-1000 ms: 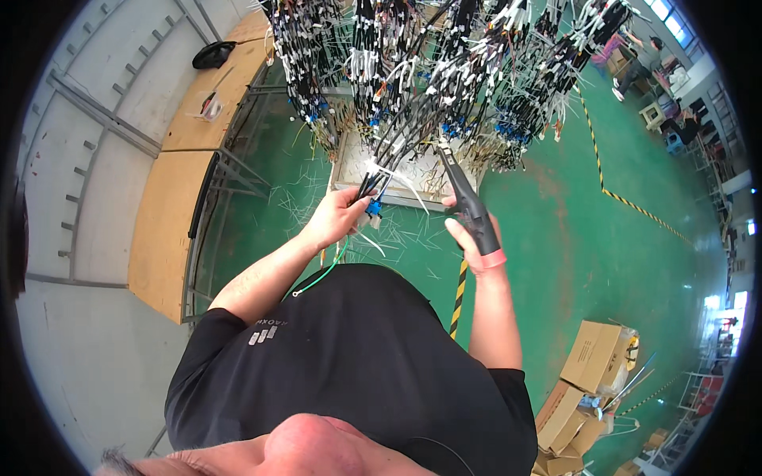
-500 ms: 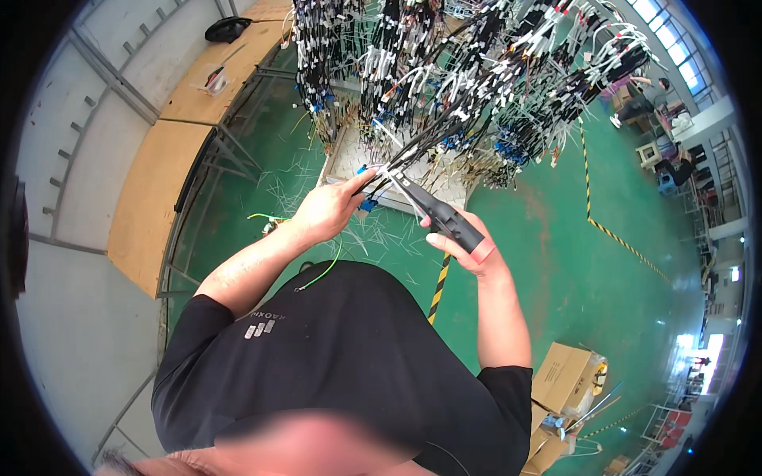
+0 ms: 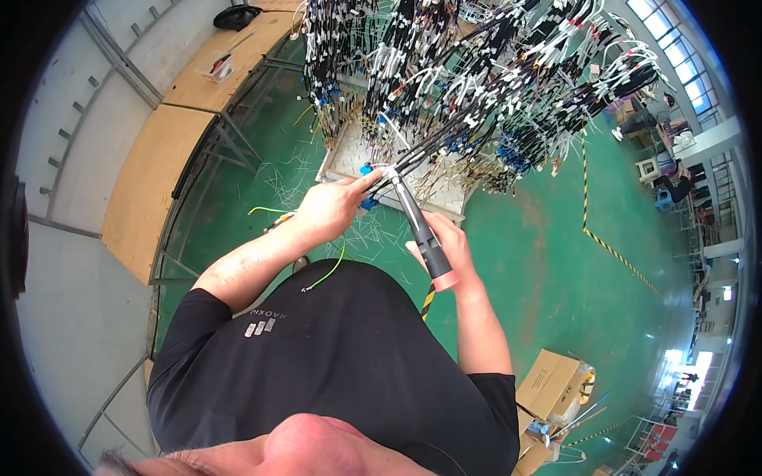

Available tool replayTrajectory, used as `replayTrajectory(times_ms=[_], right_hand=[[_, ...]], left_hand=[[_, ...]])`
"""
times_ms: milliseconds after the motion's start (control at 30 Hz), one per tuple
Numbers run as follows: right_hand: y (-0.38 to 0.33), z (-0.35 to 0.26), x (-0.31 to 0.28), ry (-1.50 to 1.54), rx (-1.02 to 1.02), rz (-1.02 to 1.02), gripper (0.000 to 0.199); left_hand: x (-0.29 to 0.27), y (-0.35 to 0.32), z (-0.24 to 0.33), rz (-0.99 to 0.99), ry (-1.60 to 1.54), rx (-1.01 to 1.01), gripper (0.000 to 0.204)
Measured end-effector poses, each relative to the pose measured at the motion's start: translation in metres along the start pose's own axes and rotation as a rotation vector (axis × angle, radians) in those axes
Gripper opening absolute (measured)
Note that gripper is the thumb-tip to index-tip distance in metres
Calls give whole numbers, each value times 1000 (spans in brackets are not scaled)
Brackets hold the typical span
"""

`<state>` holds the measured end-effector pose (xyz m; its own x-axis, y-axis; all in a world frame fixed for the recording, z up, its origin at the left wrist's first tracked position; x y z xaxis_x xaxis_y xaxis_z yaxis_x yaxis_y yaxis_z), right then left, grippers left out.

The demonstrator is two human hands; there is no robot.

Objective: Securing bundles of wires using a cable tie tensioning tool and trimming excess cable ties in a factory.

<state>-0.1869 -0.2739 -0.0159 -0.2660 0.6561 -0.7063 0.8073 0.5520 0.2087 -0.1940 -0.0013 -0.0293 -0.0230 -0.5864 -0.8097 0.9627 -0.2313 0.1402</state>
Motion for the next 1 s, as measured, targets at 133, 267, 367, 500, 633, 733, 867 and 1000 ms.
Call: replayTrajectory(times_ms=[133,267,367,500,633,733,867,1000], right_hand=[[-6,7,7,-54,-4,100,29],[-9,2,12,-119,15,155,34],[-1,3,10,-61,-23,114,38],[1,2,10,102,-39,96,37],[-11,13,17,-34,58,259,35],[-15,21,12,-103,41,195,28],[-11,17,17,-401,-153,311,49],[-11,7,24,-559,-171,342,42]], left_hand=[[-7,-2,2,-10,48,16,62],[-10,-1,4,-35,40,11,63],[-13,1,4,-57,68,-6,63],[-14,2,4,-78,61,-21,63],[-14,3,3,-46,-21,34,60],[-16,9,-3,-56,-332,-19,52],[-19,18,-18,-163,-691,-236,45],[-16,21,-22,-298,-884,-387,48]])
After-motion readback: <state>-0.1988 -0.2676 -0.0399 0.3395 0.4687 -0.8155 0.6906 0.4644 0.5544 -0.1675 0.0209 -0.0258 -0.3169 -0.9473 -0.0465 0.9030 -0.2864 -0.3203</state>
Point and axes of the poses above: each hand's wrist, its own y-axis towards the middle knuckle, its own x-axis out of the palm, z = x × y, the point moved 1 cm from there along y, towards the middle knuckle, and after that the axes turned 6 degrees about -y, right-handed, at the moved point
